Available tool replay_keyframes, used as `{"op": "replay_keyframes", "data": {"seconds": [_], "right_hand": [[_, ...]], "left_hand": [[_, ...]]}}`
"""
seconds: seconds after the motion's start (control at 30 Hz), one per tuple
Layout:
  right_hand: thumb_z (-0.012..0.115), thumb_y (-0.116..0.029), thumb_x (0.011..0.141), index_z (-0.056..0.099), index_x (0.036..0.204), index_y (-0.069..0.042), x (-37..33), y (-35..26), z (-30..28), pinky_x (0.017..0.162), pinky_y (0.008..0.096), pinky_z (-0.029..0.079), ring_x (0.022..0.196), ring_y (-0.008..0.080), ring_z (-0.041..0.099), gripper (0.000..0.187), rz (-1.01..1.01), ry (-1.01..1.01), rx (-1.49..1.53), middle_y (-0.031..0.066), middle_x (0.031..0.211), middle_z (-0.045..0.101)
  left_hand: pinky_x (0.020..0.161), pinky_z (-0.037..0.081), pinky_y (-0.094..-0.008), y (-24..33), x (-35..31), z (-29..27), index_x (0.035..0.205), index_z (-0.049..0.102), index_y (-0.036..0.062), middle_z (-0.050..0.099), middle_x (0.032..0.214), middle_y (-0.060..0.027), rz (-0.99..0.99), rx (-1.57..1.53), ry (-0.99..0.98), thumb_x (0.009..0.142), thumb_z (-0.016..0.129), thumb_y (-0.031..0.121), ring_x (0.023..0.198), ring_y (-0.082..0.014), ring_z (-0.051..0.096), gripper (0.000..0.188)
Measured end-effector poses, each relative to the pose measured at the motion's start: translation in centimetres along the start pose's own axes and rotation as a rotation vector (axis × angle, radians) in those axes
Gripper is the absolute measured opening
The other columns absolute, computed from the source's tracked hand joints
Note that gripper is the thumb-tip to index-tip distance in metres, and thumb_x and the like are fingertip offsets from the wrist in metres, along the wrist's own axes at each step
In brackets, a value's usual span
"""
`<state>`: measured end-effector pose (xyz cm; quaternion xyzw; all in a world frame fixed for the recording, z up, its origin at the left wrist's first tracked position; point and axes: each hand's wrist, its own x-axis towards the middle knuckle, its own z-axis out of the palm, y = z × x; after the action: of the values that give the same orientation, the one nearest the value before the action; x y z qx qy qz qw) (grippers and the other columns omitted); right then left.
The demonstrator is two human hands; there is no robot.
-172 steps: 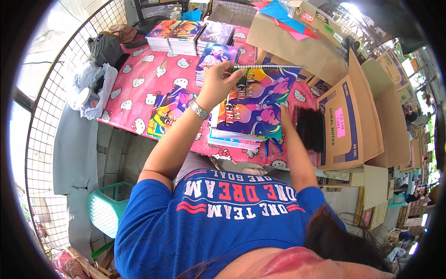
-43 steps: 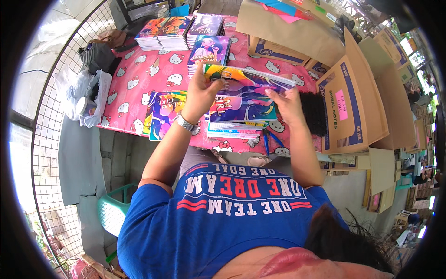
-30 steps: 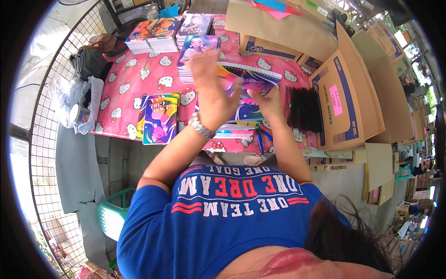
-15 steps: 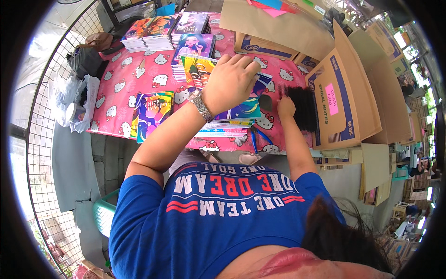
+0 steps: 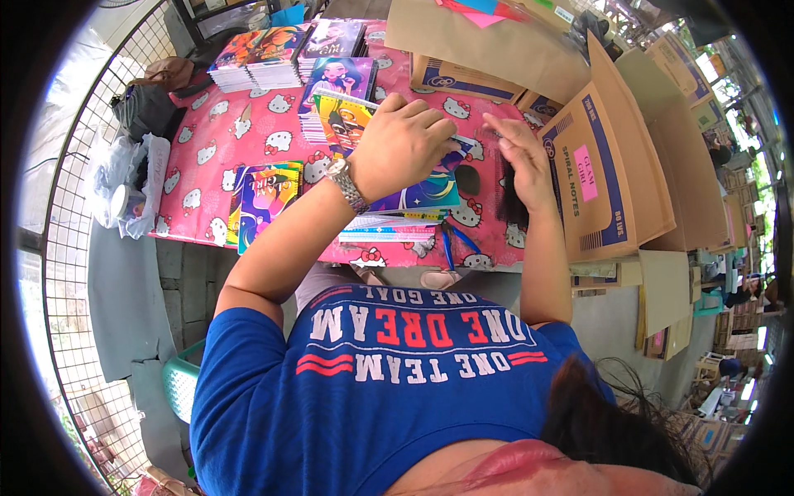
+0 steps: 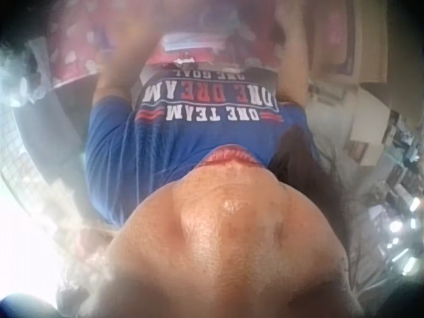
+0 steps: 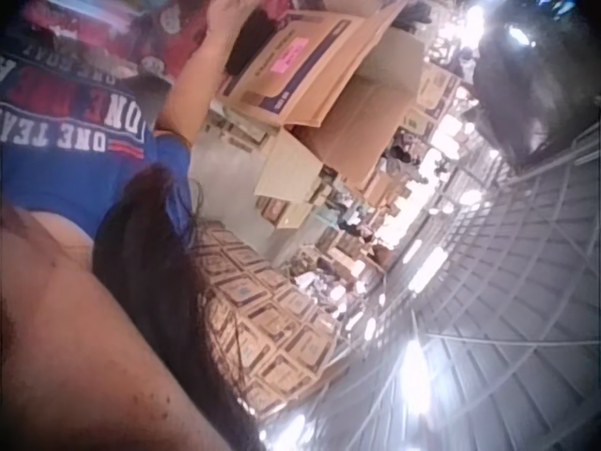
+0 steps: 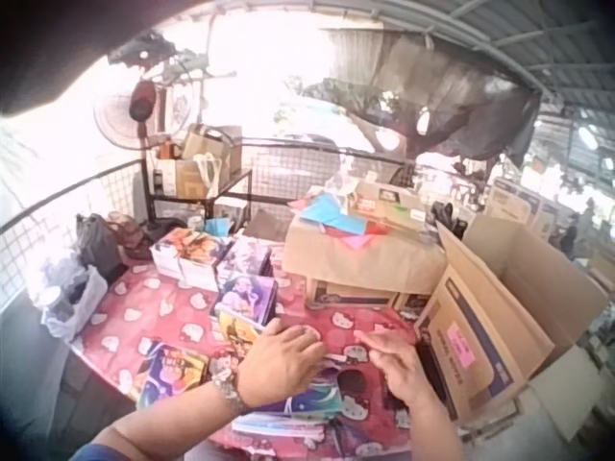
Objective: The person manually threads a plastic spiral coil through the pre-punched holes of a stack of paper and covers to assemble notebooks, then places them on a stack.
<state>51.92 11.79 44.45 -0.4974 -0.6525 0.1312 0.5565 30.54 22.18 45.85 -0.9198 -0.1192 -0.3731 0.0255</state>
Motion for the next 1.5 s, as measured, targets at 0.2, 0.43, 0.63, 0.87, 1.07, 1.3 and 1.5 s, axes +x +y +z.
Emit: {"op": "replay_keyframes", "data": {"seconds": [0.2,0.43,0.63,0.87,1.07,1.3,1.5], "right_hand": [[0.068,-0.016,0.092,0.072,0.113,-0.008,-0.5,-0.5,0.7,0.084,0.0328,0.047,0.089,0.0206,0.060,0.023,-0.067,0.011,-0.155,0.0064,0.095,0.064],[0.063,-0.007,0.094,0.071,0.112,-0.006,-0.4,-2.0,0.9,0.078,0.0286,0.047,0.085,0.0174,0.059,0.020,-0.040,-0.053,-0.145,0.0061,0.093,0.062],[0.059,-0.005,0.096,0.071,0.114,-0.006,0.4,-2.8,0.6,0.072,0.0281,0.045,0.079,0.0161,0.054,0.022,-0.045,-0.164,-0.135,0.0042,0.088,0.056],[0.056,-0.007,0.098,0.068,0.116,-0.005,-1.2,-3.1,1.5,0.068,0.0227,0.043,0.077,0.0111,0.052,0.022,-0.011,-0.068,-0.110,0.0023,0.088,0.055],[0.057,-0.004,0.098,0.065,0.119,-0.005,-0.6,-2.1,0.9,0.076,0.0240,0.046,0.082,0.0102,0.054,0.023,0.121,-0.175,0.045,0.0019,0.098,0.057],[0.064,-0.005,0.094,0.067,0.117,-0.005,0.0,-1.6,-0.5,0.078,0.0256,0.046,0.085,0.0111,0.055,0.024,0.516,-0.283,0.386,0.0027,0.099,0.059],[0.065,-0.008,0.094,0.064,0.118,-0.004,0.3,-3.2,0.6,0.071,0.0257,0.047,0.077,0.0103,0.055,0.025,0.089,-0.189,-0.111,0.0030,0.097,0.059]], "left_hand": [[0.077,0.042,-0.0364,0.2,0.3,-1.1,0.096,0.064,0.0110,0.066,0.086,-0.0041,-0.048,-0.034,-0.087,0.086,0.069,0.028,0.083,-0.0237,0.063,0.020],[0.079,0.042,-0.0360,0.1,0.2,-1.3,0.096,0.064,0.0106,0.067,0.086,-0.0041,-0.043,-0.036,-0.083,0.087,0.069,0.029,0.084,-0.0239,0.064,0.021],[0.080,0.042,-0.0365,0.0,0.0,-1.0,0.097,0.064,0.0104,0.068,0.088,-0.0037,-0.031,-0.056,-0.083,0.088,0.068,0.030,0.086,-0.0231,0.065,0.022],[0.082,0.041,-0.0375,-0.3,0.3,-0.9,0.095,0.065,0.0103,0.068,0.088,-0.0037,-0.086,-0.043,-0.114,0.088,0.067,0.030,0.087,-0.0227,0.065,0.021],[0.079,0.041,-0.0382,-0.4,0.3,-0.8,0.093,0.064,0.0102,0.066,0.084,-0.0039,-0.069,-0.040,-0.053,0.087,0.068,0.030,0.084,-0.0230,0.064,0.021],[0.078,0.042,-0.0379,-0.3,0.4,-1.1,0.092,0.063,0.0100,0.065,0.084,-0.0047,-0.082,-0.046,-0.080,0.086,0.068,0.031,0.086,-0.0229,0.065,0.022],[0.079,0.043,-0.0382,0.9,0.7,-0.5,0.104,0.060,0.0115,0.067,0.084,-0.0036,-0.061,0.003,-0.097,0.087,0.067,0.030,0.086,-0.0219,0.066,0.026]]}}
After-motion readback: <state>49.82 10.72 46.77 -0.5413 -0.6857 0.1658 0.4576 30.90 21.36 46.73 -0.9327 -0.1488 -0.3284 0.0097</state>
